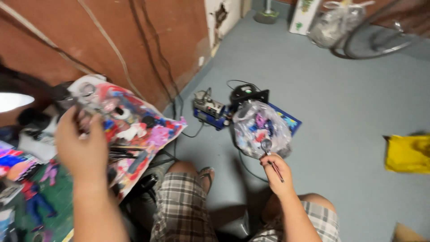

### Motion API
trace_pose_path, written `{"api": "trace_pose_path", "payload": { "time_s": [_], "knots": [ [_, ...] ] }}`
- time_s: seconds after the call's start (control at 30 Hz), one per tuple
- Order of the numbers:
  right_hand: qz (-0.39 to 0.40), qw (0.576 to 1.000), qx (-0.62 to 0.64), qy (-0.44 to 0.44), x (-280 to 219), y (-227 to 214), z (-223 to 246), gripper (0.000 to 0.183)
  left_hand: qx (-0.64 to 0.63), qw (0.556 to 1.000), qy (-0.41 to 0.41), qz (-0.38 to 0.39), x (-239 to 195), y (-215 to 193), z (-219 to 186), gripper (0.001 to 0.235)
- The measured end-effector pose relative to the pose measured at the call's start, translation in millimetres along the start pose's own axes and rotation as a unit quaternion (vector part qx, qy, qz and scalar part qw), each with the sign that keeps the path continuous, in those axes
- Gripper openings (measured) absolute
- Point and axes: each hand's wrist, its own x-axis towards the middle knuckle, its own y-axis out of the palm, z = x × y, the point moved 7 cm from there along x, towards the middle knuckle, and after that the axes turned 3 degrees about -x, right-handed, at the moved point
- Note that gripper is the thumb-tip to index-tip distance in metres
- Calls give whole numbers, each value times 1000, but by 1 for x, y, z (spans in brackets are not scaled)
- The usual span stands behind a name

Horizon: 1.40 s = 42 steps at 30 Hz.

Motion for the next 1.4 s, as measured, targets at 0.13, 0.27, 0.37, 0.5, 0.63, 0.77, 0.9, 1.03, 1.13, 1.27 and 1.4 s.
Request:
{"api": "trace_pose_path", "payload": {
  "time_s": [0.13,0.27,0.37,0.5,0.63,0.77,0.9,1.03,1.13,1.27,1.4],
  "knots": [
    [29,999,14,-33,-2,-5,-3,18,-56,997,43,31,-84,-8,-37,8],
    [34,998,18,-56,-4,5,7,20,-215,921,83,315,-176,57,-61,26],
    [38,996,16,-74,-3,8,19,19,-219,888,89,394,-229,87,-56,33],
    [37,998,12,-57,-5,12,14,19,-199,905,78,367,-238,91,-59,37],
    [68,996,41,-36,-6,16,10,21,-212,911,72,347,-232,96,-62,34],
    [62,995,47,-59,-5,16,19,15,-204,912,91,345,-232,99,-65,36],
    [100,986,103,-80,-7,16,24,16,-190,914,81,350,-234,100,-63,37],
    [72,994,57,-60,-5,15,21,16,-180,910,84,364,-236,102,-62,37],
    [49,996,74,1,-1,14,0,17,-195,913,85,348,-227,99,-67,38],
    [-133,990,-39,27,19,-12,-29,23,-197,917,87,337,-224,95,-73,41],
    [-181,975,-91,91,49,-24,-74,34,-120,931,124,321,-231,101,-73,45]
  ]
}}
